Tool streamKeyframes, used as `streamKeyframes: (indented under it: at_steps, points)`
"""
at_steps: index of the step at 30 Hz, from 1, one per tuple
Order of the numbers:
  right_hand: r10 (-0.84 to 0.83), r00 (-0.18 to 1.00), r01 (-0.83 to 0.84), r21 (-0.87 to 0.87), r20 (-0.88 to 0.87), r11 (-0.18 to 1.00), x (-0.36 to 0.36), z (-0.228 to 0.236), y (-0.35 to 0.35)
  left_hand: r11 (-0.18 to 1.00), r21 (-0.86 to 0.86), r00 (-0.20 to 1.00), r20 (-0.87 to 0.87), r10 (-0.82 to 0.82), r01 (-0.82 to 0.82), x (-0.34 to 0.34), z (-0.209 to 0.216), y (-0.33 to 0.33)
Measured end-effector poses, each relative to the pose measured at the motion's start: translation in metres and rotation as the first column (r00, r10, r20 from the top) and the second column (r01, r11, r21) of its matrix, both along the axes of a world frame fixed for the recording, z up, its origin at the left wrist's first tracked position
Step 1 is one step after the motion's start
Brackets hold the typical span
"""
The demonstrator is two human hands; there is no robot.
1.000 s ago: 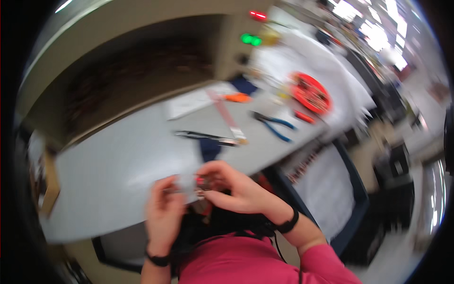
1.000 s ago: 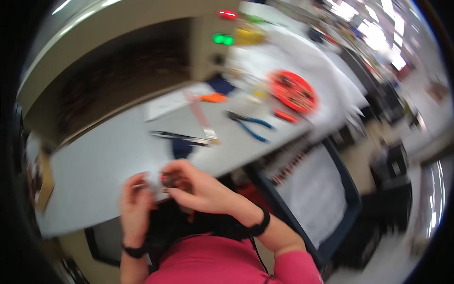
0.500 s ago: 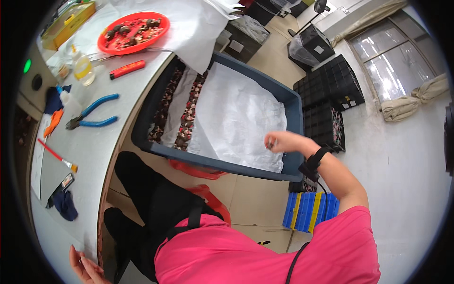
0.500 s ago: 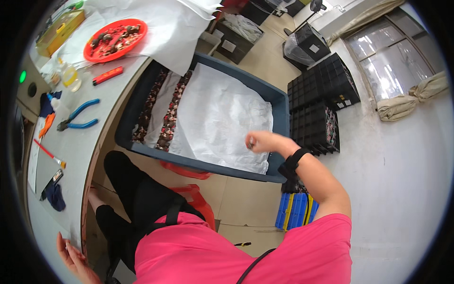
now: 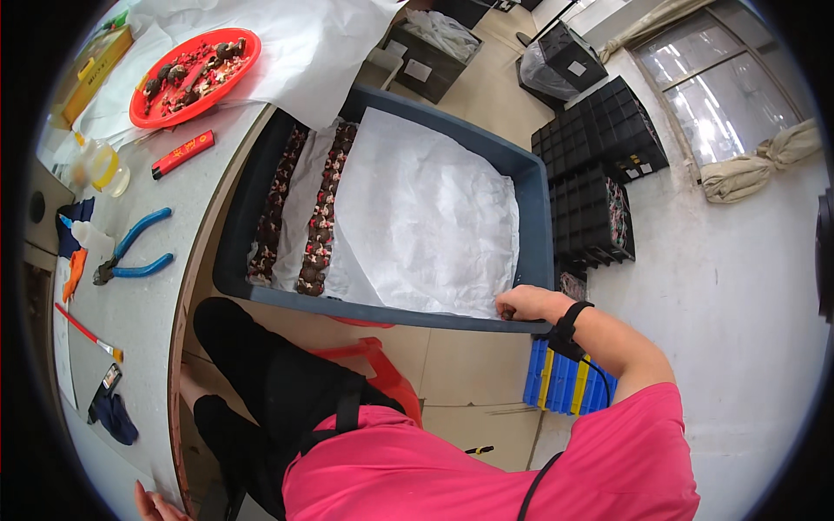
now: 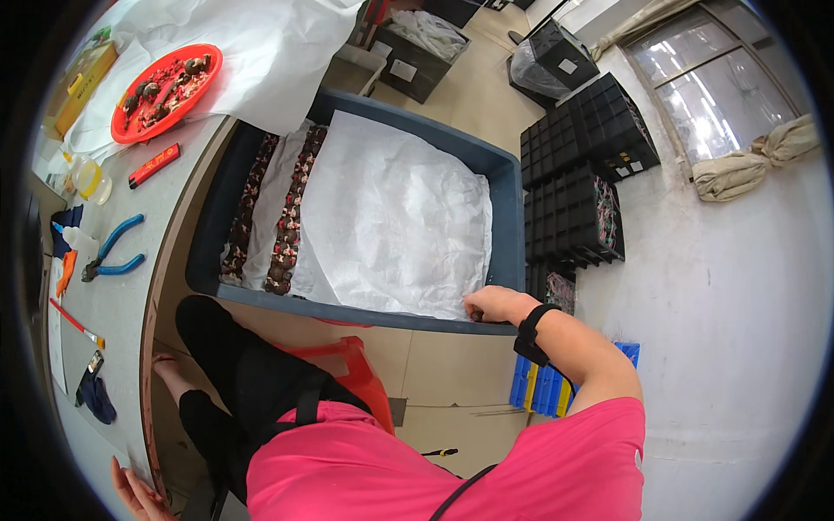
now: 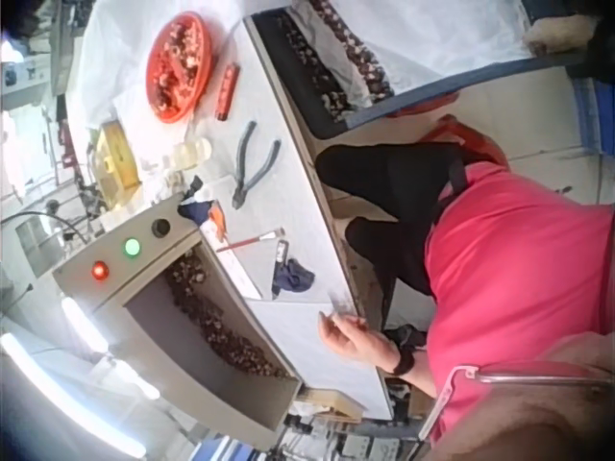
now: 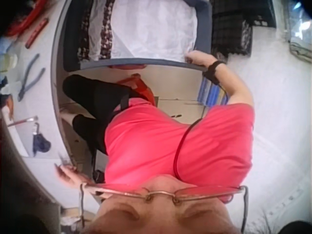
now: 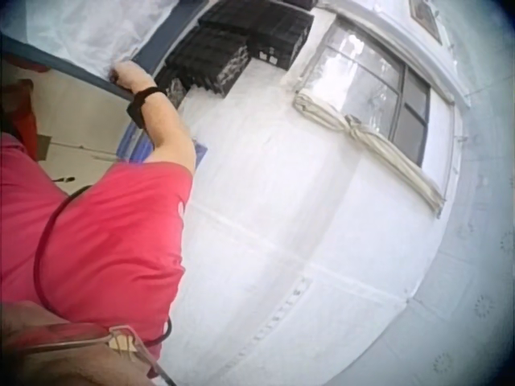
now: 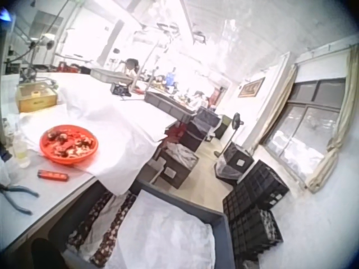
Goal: The recorder applies glue to small figurine parts and organizes the finished pieces into a storage tray lined with paper.
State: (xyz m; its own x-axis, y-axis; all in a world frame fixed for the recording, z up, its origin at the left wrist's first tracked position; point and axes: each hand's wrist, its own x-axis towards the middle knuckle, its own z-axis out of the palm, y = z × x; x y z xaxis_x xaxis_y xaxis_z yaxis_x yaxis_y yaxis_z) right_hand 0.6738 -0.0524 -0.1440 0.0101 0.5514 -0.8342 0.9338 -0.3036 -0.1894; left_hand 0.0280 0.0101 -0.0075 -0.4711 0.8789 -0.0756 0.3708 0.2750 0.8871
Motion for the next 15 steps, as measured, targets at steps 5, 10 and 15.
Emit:
streamKeyframes:
  at_steps: [5,10,15]
  points:
    - [-0.039,0.999,0.039,0.006,-0.012,0.999,-0.0012,0.0010,-0.0001,1.000,-0.004,0.999,-0.051,-0.011,0.011,-0.0013,0.0013,0.0000]
    - [-0.105,0.992,0.105,0.000,-0.065,0.994,0.0061,-0.0031,-0.0059,1.000,-0.013,0.999,-0.042,-0.007,0.007,-0.0014,0.0022,-0.0029]
    - [-0.119,0.988,0.124,0.048,-0.103,0.991,0.0081,-0.0047,-0.0074,0.999,-0.030,0.999,-0.035,-0.012,0.011,-0.0039,0.0016,-0.0061]
